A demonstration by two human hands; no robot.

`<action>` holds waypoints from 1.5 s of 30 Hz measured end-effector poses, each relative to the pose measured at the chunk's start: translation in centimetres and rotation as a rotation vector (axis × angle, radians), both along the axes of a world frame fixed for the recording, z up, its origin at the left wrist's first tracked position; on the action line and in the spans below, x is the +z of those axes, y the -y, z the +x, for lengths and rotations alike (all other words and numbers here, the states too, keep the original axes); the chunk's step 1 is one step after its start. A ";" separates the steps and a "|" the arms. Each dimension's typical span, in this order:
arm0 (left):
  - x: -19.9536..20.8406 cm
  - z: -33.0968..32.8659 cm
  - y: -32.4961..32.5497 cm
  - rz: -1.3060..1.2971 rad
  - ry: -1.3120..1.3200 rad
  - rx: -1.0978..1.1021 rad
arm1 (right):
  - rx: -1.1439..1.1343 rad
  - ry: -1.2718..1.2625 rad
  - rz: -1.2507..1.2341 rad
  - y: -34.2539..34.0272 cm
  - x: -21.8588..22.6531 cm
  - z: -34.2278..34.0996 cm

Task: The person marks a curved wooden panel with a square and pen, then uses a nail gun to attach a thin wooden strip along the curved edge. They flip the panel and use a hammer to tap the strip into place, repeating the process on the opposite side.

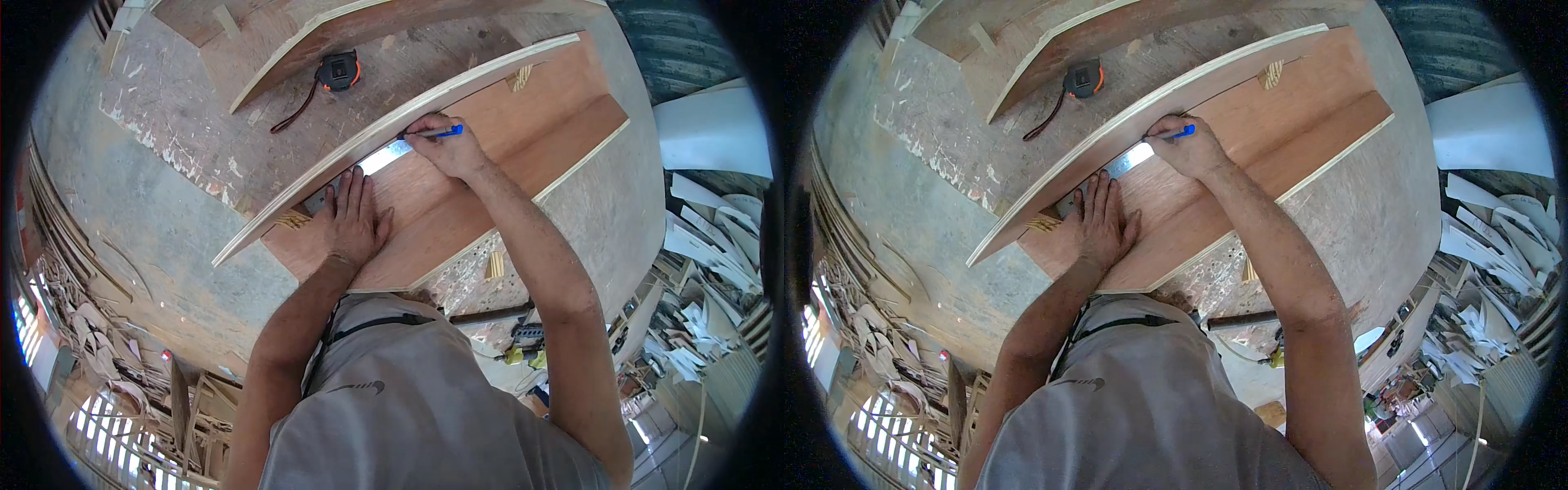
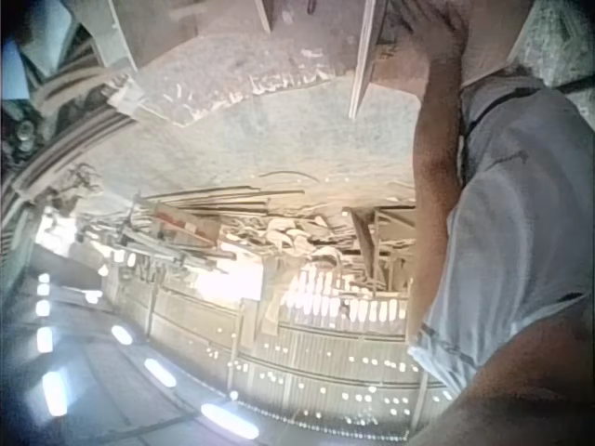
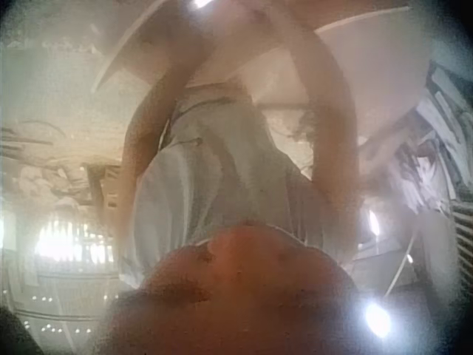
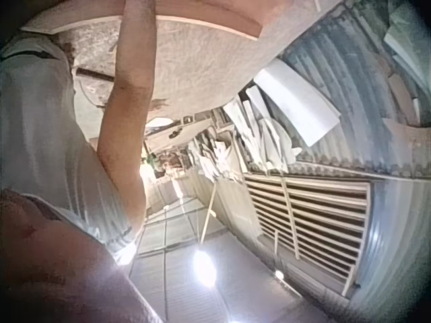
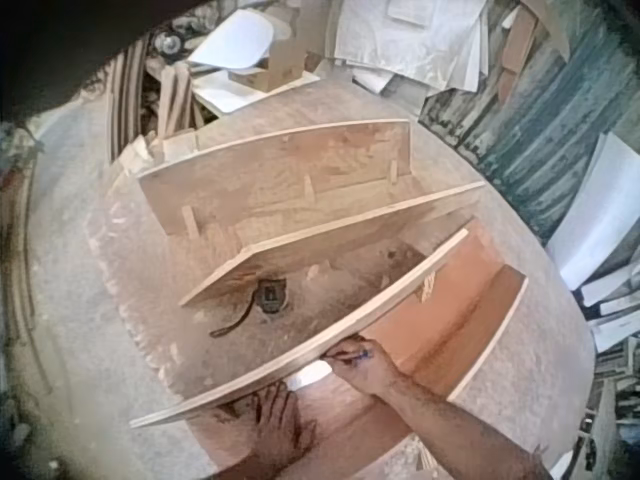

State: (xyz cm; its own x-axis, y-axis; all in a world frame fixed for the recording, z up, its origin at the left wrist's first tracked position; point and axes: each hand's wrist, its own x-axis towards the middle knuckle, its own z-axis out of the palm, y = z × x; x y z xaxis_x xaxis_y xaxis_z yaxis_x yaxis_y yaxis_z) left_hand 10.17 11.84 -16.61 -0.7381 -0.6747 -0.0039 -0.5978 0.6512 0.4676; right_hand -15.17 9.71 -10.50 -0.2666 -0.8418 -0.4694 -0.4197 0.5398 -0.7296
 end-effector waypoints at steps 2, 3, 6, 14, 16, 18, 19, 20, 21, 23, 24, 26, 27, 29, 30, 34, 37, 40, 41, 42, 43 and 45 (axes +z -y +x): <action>-0.1 0.0 0.0 0.000 0.009 0.002 | 0.013 -0.006 -0.040 -0.2 -0.3 0.0; -0.2 0.0 -0.1 -0.003 0.002 0.004 | 0.017 -0.002 -0.078 -0.4 -0.6 -0.1; -0.2 -0.1 0.0 0.003 -0.006 0.007 | 0.009 0.032 -0.118 -0.6 -1.2 -0.4; -0.4 0.1 -0.2 0.008 -0.011 0.000 | -0.048 0.078 -0.152 -1.0 -0.9 0.1; -0.6 0.1 -0.1 -0.004 -0.047 0.012 | -0.045 0.097 -0.198 -0.8 0.3 0.1; -0.5 0.1 -0.1 0.005 -0.045 0.010 | -0.044 0.032 -0.264 -1.3 1.8 -0.6; -0.4 0.1 -0.1 0.008 -0.041 0.007 | -0.045 0.002 -0.299 -1.6 2.5 -1.1; -0.4 0.2 -0.1 0.023 -0.067 0.017 | 0.013 -0.199 -0.220 -2.0 3.3 -1.5; -0.4 0.2 0.0 0.033 -0.097 0.018 | 0.062 -0.403 -0.140 -2.3 4.1 -2.0; -0.2 0.1 -0.1 0.037 -0.139 0.021 | 0.117 -0.646 0.025 -2.8 4.6 -2.2; 0.1 0.1 0.0 0.028 -0.154 0.018 | 0.119 -0.685 0.104 -3.0 4.0 -2.1; 0.9 0.3 0.7 0.075 -0.272 -0.026 | 0.133 -0.731 0.199 -3.2 2.2 -2.1; 1.1 0.5 1.0 0.136 -0.371 -0.055 | 0.159 -0.739 0.212 -2.7 0.6 -2.6; 2.4 1.2 0.7 0.341 -0.453 -0.091 | 0.167 -0.705 0.237 -3.2 0.3 -2.5; 3.5 1.4 0.2 0.474 -0.441 -0.095 | 0.151 -0.669 0.239 -3.5 0.6 -2.6; 8.7 0.4 -0.9 1.021 -0.432 0.041 | 0.057 -0.604 0.204 -4.2 7.3 -2.4; 10.3 -2.0 -1.7 1.047 -0.495 0.048 | -0.029 -0.652 0.075 -5.7 11.4 -3.6; 13.0 -5.7 -2.5 0.872 -0.645 0.086 | -0.239 -0.417 -0.051 -6.1 15.9 -3.7; 13.7 -6.8 -2.2 0.811 -0.712 0.100 | -0.262 -0.373 -0.138 -6.3 15.9 -3.0; 15.4 -7.9 -1.5 0.844 -0.764 0.045 | -0.294 -0.332 -0.222 -6.6 15.3 -1.8; 17.6 -8.8 -0.5 0.874 -0.813 -0.005 | -0.321 -0.287 -0.309 -6.6 14.4 -0.4; 17.7 -8.4 1.1 0.817 -0.745 -0.043 | -0.429 -0.105 -0.374 -7.0 11.6 2.8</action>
